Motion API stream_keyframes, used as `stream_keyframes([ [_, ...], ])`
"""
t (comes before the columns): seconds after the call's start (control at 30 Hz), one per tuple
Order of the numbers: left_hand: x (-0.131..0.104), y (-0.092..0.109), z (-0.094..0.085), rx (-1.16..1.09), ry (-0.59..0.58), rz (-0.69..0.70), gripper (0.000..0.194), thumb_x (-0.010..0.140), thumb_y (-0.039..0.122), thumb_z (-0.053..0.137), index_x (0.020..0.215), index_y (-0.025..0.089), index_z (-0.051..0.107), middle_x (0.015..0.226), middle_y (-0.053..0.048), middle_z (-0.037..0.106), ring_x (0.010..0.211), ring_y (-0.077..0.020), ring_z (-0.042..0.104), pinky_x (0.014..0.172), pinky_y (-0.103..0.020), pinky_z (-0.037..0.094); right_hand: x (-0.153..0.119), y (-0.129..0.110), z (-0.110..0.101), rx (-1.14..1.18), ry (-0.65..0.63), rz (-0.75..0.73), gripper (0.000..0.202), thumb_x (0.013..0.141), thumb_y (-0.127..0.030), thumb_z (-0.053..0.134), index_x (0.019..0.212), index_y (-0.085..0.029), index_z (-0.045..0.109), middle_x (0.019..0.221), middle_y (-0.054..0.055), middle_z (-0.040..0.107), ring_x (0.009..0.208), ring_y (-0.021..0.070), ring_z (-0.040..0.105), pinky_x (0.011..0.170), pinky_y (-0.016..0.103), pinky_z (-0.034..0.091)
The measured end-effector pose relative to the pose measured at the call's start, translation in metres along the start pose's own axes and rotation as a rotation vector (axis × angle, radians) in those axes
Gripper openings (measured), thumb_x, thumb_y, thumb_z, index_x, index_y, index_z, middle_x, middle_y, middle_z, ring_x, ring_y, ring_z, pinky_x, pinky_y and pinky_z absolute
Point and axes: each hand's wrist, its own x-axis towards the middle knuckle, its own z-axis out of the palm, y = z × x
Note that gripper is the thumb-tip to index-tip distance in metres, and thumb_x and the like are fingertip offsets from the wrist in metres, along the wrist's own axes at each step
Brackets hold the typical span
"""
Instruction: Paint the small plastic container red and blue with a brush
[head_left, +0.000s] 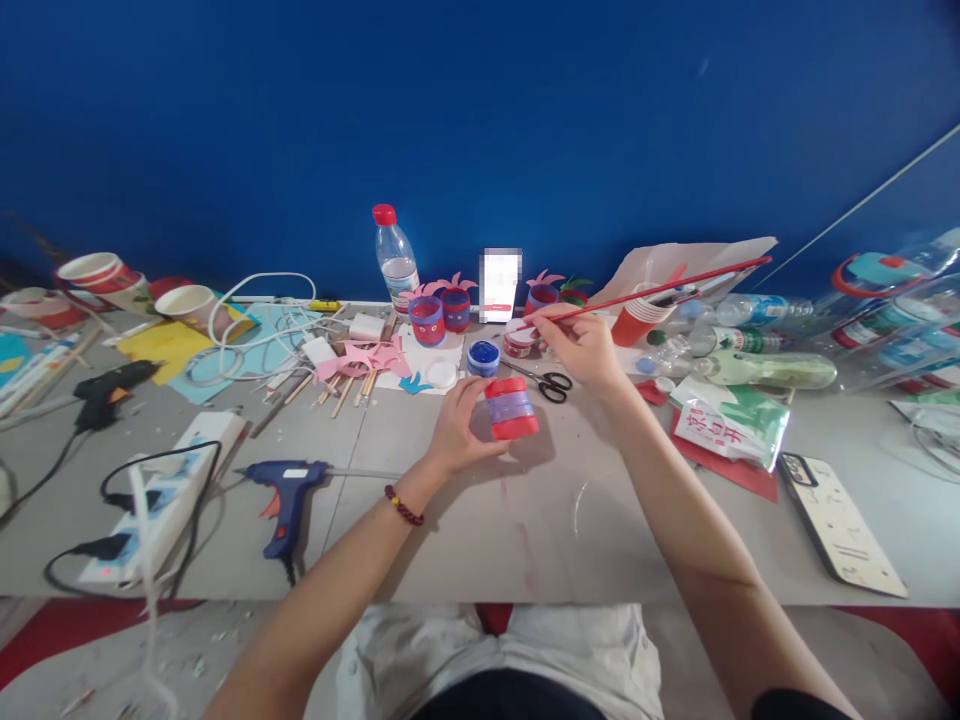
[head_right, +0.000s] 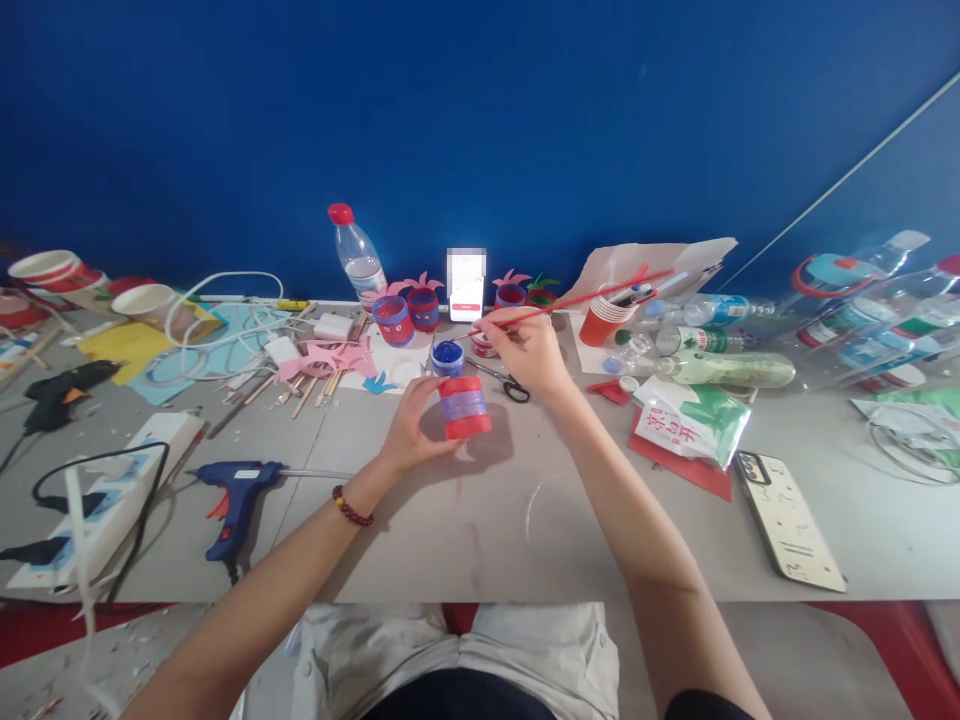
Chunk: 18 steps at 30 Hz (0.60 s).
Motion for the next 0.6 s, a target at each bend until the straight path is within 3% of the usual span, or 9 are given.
stream_keyframes([
  [0.23,-0.001,-0.003,0.001,0.011,0.03,0.036,0.075,0.065,0.04,0.081,0.129,0.023,0.047,0.124,-0.01,0.056,0.118,-0.0303,0.056,0.103,-0.049,0.047,0.031,0.001,0.025,-0.113,-0.121,-0.028,0.014,0.088,-0.031,0.063,0.095,-0.02,0.068,0.099,0.005,0.072,0.08,0.0168,0.067,0.076,0.032,0.053],
  [0.6,0.0,0.003,0.001,0.035,-0.007,-0.02,0.074,0.066,0.045,0.081,0.128,0.023,0.046,0.124,-0.011,0.057,0.117,-0.0309,0.056,0.103,-0.049,0.047,0.028,0.025,0.038,-0.203,-0.243,-0.074,0.017,0.089,-0.028,0.053,0.085,-0.019,0.067,0.099,0.009,0.073,0.088,0.0236,0.068,0.083,0.037,0.052],
])
